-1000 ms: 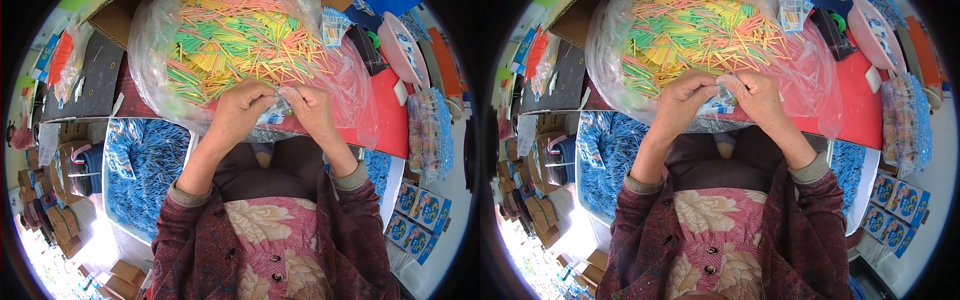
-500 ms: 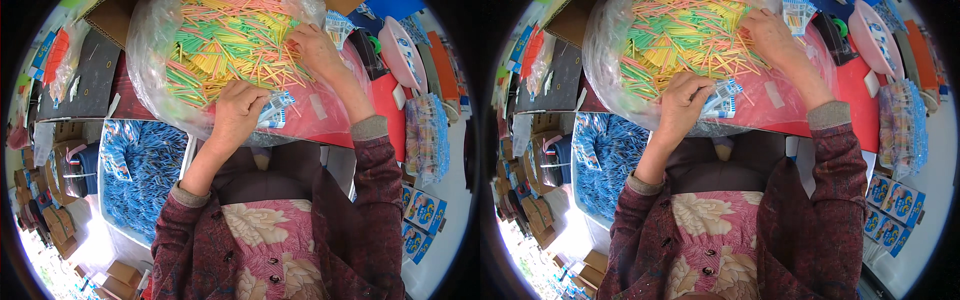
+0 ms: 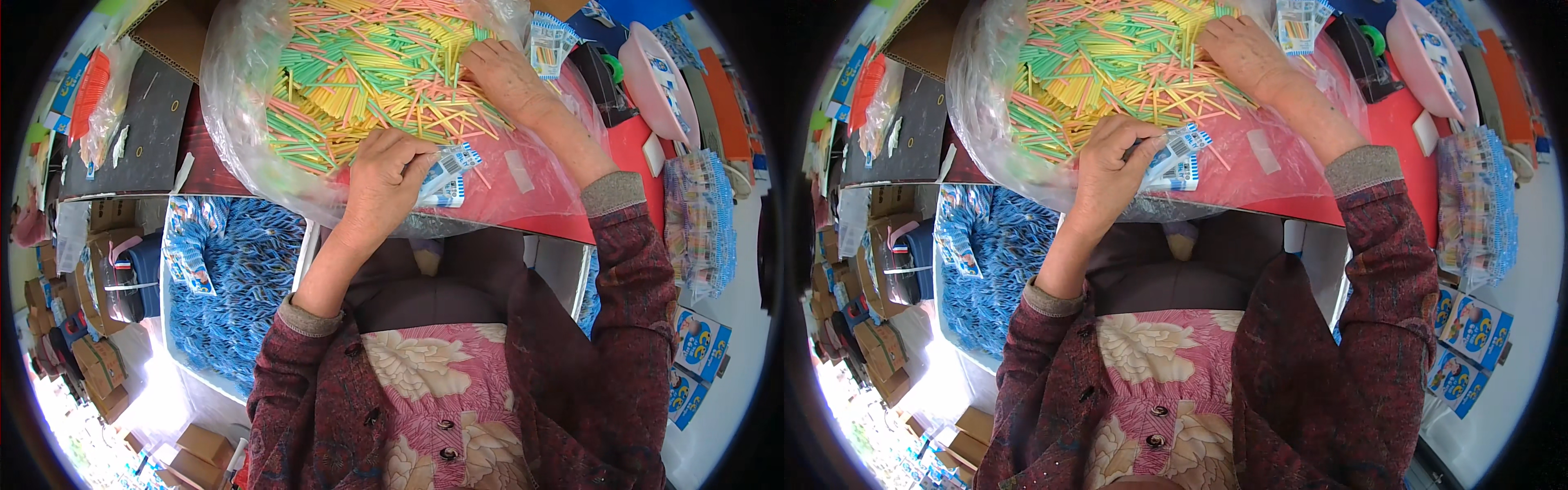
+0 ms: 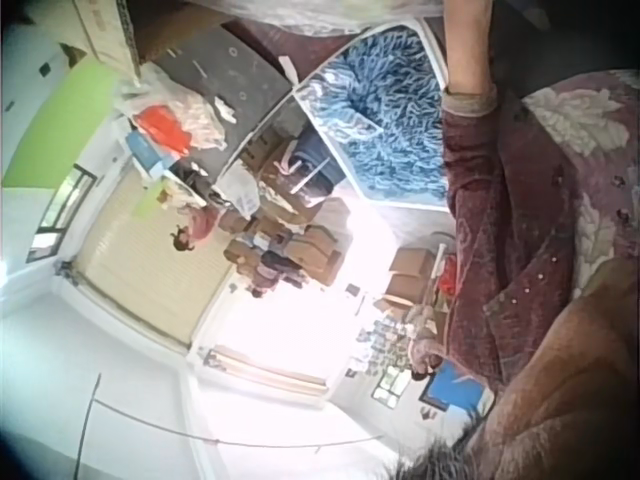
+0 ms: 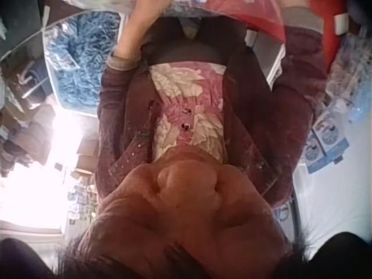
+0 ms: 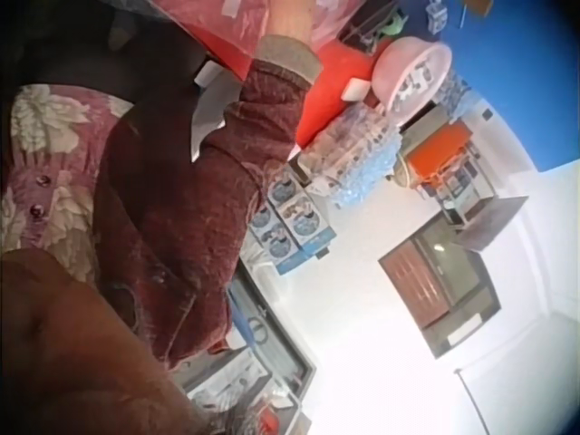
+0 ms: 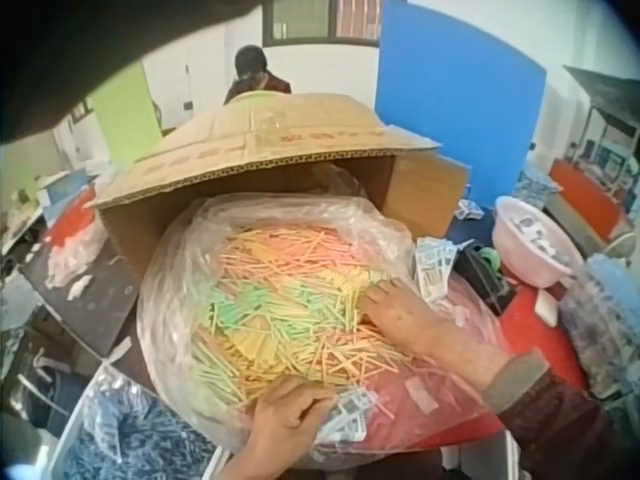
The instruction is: The person is manually packaging small colorful plastic items into clear plastic bags.
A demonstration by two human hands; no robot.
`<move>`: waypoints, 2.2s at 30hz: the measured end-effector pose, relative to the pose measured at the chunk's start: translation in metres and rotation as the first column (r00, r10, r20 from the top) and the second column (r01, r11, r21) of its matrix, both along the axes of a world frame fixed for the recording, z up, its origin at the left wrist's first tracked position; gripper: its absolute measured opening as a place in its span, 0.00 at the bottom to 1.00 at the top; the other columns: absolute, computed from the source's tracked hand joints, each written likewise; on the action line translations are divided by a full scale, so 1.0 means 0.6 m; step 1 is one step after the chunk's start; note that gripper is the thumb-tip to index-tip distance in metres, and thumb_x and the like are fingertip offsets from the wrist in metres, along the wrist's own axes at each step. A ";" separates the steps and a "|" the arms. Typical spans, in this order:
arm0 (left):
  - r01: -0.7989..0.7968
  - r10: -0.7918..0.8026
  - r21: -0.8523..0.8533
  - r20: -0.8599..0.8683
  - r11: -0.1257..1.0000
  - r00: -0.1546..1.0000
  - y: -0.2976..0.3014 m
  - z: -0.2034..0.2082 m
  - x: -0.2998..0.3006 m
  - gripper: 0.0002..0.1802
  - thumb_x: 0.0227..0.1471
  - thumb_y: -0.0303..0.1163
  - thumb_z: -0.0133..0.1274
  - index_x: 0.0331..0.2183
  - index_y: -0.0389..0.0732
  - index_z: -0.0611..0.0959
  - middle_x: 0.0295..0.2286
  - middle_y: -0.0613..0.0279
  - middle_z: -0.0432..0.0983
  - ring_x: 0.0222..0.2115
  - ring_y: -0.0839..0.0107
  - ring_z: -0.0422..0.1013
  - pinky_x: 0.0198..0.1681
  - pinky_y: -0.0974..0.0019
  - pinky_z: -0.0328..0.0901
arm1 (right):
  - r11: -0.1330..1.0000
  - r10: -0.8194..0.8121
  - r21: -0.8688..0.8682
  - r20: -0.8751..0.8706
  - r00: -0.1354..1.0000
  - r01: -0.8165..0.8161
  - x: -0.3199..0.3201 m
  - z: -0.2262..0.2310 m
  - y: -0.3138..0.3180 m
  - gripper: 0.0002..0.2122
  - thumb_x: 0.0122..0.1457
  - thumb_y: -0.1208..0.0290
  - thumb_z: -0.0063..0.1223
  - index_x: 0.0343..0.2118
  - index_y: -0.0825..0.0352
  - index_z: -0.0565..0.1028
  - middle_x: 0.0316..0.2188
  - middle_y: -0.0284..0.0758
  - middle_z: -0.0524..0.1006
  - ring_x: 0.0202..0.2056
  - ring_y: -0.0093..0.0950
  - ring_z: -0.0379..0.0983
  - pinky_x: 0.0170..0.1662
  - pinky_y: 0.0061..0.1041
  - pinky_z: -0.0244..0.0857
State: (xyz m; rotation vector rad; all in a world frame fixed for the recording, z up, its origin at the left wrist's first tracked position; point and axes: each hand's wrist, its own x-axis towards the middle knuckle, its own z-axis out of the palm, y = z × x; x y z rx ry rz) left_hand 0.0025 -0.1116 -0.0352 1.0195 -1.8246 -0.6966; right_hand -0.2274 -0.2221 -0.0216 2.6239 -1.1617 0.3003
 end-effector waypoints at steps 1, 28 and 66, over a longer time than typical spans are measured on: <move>0.002 -0.002 0.005 0.004 1.000 1.000 0.000 0.001 0.000 0.05 0.40 0.23 0.56 0.26 0.41 0.81 0.23 0.62 0.72 0.27 0.62 0.67 0.33 0.62 0.62 | 1.000 -0.007 0.022 0.021 1.000 0.007 -0.002 -0.005 -0.002 0.10 0.47 0.74 0.51 0.34 0.65 0.71 0.33 0.35 0.70 0.40 0.33 0.67 0.45 0.31 0.60; 0.100 0.137 0.427 -0.489 0.898 0.862 -0.007 0.006 0.013 0.03 0.49 0.23 0.55 0.29 0.37 0.77 0.27 0.67 0.74 0.31 0.78 0.69 0.34 0.74 0.64 | 0.796 -0.542 0.551 0.833 0.113 -0.251 0.025 0.006 0.037 0.08 0.62 0.71 0.43 0.39 0.68 0.72 0.29 0.29 0.74 0.33 0.18 0.69 0.39 0.19 0.62; 0.445 -0.001 0.278 -0.847 0.851 0.531 0.011 0.015 0.003 0.06 0.47 0.20 0.55 0.30 0.40 0.77 0.38 0.65 0.70 0.36 0.77 0.67 0.42 0.73 0.62 | 0.856 -0.210 0.124 0.970 -0.120 -0.502 0.158 0.071 0.200 0.09 0.65 0.66 0.35 0.39 0.67 0.62 0.42 0.49 0.72 0.49 0.41 0.67 0.53 0.39 0.61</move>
